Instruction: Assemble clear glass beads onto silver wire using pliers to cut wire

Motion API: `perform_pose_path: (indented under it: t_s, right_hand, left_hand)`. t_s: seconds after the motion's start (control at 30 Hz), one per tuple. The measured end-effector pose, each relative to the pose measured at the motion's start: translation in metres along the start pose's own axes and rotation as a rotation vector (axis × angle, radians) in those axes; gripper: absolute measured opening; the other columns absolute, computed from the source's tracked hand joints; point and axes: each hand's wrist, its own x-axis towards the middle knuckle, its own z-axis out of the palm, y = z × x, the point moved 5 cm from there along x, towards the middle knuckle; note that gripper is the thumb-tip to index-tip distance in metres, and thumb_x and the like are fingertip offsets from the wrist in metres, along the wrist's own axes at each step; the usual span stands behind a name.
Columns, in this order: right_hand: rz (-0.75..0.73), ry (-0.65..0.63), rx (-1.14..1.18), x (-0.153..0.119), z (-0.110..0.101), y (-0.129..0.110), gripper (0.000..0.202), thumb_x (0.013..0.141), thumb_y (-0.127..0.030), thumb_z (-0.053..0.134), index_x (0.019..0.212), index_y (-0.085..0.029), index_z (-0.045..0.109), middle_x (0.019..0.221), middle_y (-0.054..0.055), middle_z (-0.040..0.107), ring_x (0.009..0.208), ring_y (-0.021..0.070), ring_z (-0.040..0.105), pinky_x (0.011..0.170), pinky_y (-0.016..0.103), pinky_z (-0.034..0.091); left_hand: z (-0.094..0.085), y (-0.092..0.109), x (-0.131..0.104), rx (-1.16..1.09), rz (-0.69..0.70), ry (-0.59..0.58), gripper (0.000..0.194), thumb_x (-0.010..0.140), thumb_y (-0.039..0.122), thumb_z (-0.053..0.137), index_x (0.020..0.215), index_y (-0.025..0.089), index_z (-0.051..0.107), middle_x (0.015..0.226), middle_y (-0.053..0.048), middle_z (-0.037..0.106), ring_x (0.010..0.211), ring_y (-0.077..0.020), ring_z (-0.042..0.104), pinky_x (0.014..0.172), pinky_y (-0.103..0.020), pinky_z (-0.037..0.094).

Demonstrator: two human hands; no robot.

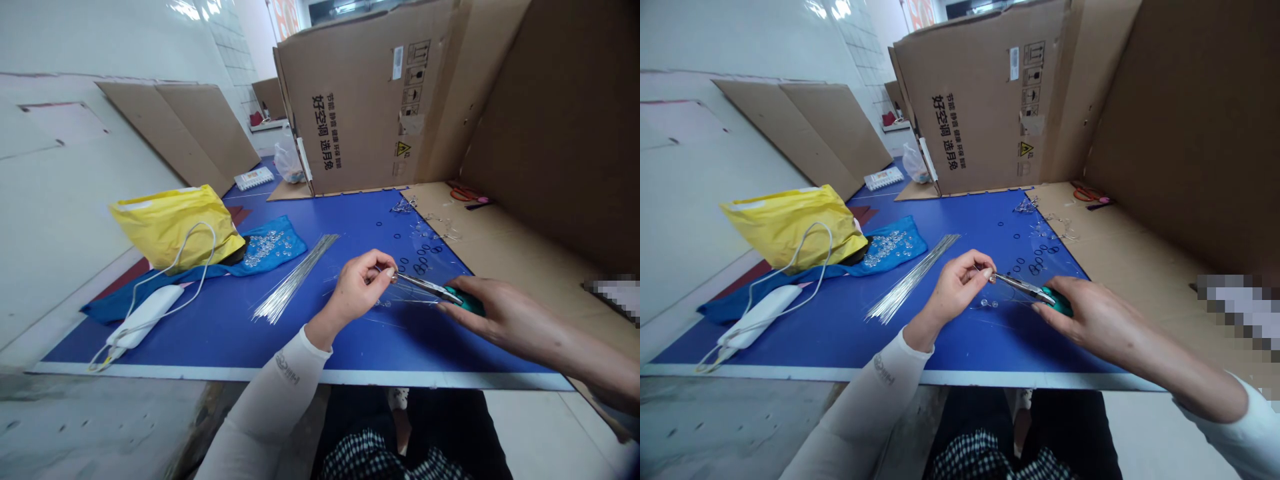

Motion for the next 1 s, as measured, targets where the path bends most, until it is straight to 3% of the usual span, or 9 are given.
perform_pose_path:
  t_s: [0.37,0.63,0.8,1.0]
  right_hand:
    - [0.087,-0.094,0.094,0.0,0.008,-0.005,0.042,0.091,-0.06,0.049,0.085,-0.022,0.063,0.069,0.005,0.067,0.057,0.0189,0.059,0.054,0.031,0.04]
    - [0.099,-0.118,0.107,0.002,0.008,-0.011,0.04,0.091,-0.057,0.046,0.08,-0.022,0.059,0.071,0.006,0.068,0.059,0.0199,0.061,0.057,0.033,0.042]
    - [0.064,-0.077,0.096,0.001,0.009,-0.011,0.036,0.092,-0.054,0.05,0.079,-0.023,0.06,0.07,0.005,0.068,0.058,0.0193,0.06,0.056,0.032,0.042]
    - [0.106,-0.079,0.059,-0.004,0.012,-0.001,0.041,0.093,-0.06,0.05,0.094,-0.022,0.065,0.08,0.006,0.071,0.065,0.0208,0.064,0.057,0.033,0.044]
  left_hand:
    - [0.001,0.0,0.0,-0.113,-0.084,-0.014,0.016,0.081,0.026,0.07,0.088,0.016,0.06,0.089,-0.001,0.062,0.055,-0.0031,0.042,0.053,-0.02,0.034]
    - [0.001,-0.007,0.003,-0.319,-0.115,0.049,0.021,0.078,0.028,0.075,0.094,0.016,0.068,0.09,-0.003,0.066,0.079,-0.0104,0.06,0.072,-0.023,0.046]
    - [0.0,-0.01,0.004,-0.291,-0.171,0.12,0.025,0.076,0.04,0.079,0.081,0.017,0.07,0.075,-0.001,0.066,0.068,-0.0105,0.057,0.063,-0.024,0.046]
    - [-0.003,-0.009,0.004,-0.287,-0.187,0.182,0.021,0.076,0.037,0.081,0.077,0.018,0.073,0.07,-0.001,0.066,0.066,-0.0106,0.057,0.06,-0.024,0.045]
